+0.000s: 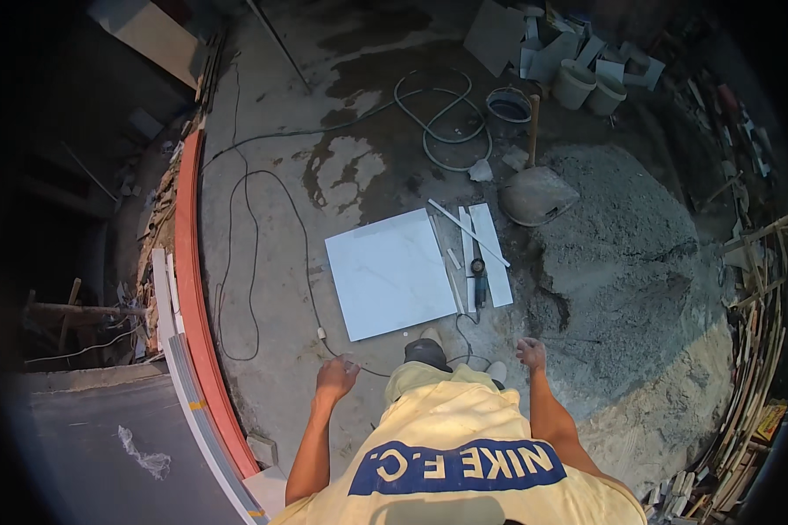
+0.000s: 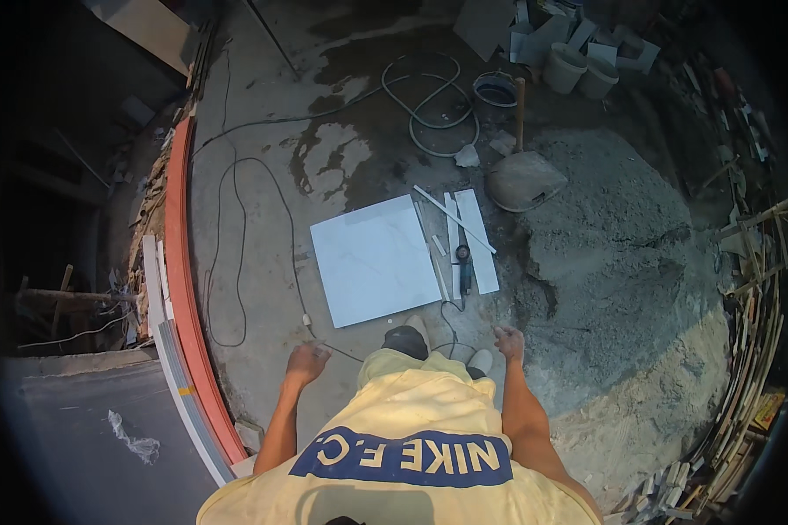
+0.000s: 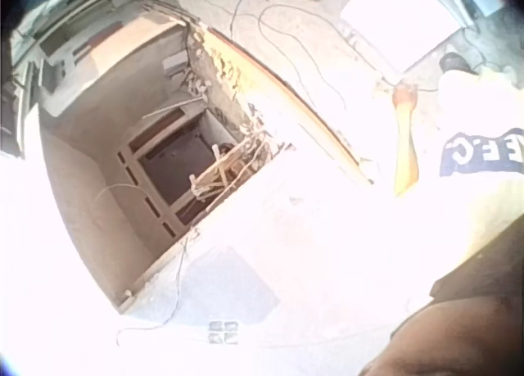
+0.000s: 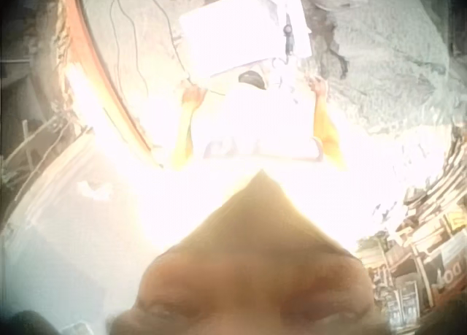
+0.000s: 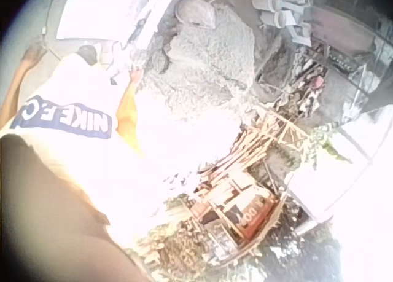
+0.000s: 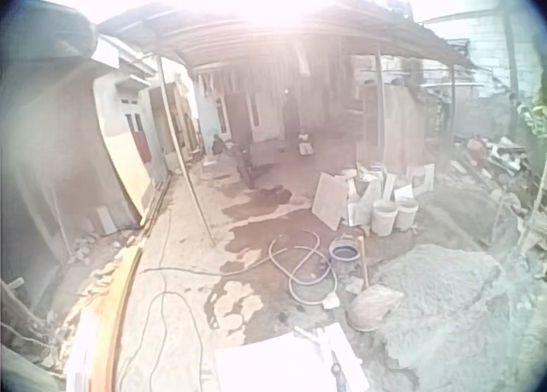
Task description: The person uses an angle grinder to cut strips from a large white tile and then moves the tile and the cut pieces aside.
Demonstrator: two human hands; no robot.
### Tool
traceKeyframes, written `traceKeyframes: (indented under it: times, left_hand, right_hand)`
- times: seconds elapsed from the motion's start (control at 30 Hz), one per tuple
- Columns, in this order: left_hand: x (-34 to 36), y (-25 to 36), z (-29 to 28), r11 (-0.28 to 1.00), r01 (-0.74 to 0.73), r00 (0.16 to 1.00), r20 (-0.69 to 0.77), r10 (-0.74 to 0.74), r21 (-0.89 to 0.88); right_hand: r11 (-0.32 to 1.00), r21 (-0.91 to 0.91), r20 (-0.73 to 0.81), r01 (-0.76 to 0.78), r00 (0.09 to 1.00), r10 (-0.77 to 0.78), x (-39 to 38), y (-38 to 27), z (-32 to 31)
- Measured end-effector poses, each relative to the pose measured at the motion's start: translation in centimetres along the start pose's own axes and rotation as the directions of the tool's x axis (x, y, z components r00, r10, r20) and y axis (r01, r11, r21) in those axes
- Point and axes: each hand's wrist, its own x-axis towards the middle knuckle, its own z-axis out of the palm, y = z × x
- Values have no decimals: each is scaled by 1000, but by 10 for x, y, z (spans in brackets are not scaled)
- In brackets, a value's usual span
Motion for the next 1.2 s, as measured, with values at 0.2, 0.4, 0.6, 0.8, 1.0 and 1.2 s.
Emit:
traceKeyframes:
  times: [0.2, 0.4, 0.6, 0.8, 1.0, 1.2]
  left_hand:
    - [7, 26, 34, 998, -1, 995, 102, 7, -64]
    - [-45, 48, 104, 959, 223, 973, 99, -209, -174]
    - [-71, 127, 216, 888, 270, 961, 43, -274, -371]
    - [-153, 185, 296, 798, 488, 868, 97, -488, -355]
    - [-180, 275, 308, 607, 262, 964, 236, -124, -750]
    - [-211, 304, 366, 611, 342, 940, 272, -207, -714]
  right_hand:
    - [952, -263, 9, 157, 987, -161, 78, 73, -34]
    - [964, -225, 204, 139, 975, -93, 113, -25, -18]
    - [879, -239, 395, 412, 868, -300, 173, -131, -68]
    - [884, -87, 619, 460, 720, -314, 167, -164, -154]
    - [919, -303, 779, 253, 622, 85, 174, -31, -323]
    - [852, -515, 593, 91, 756, 277, 195, -32, -328]
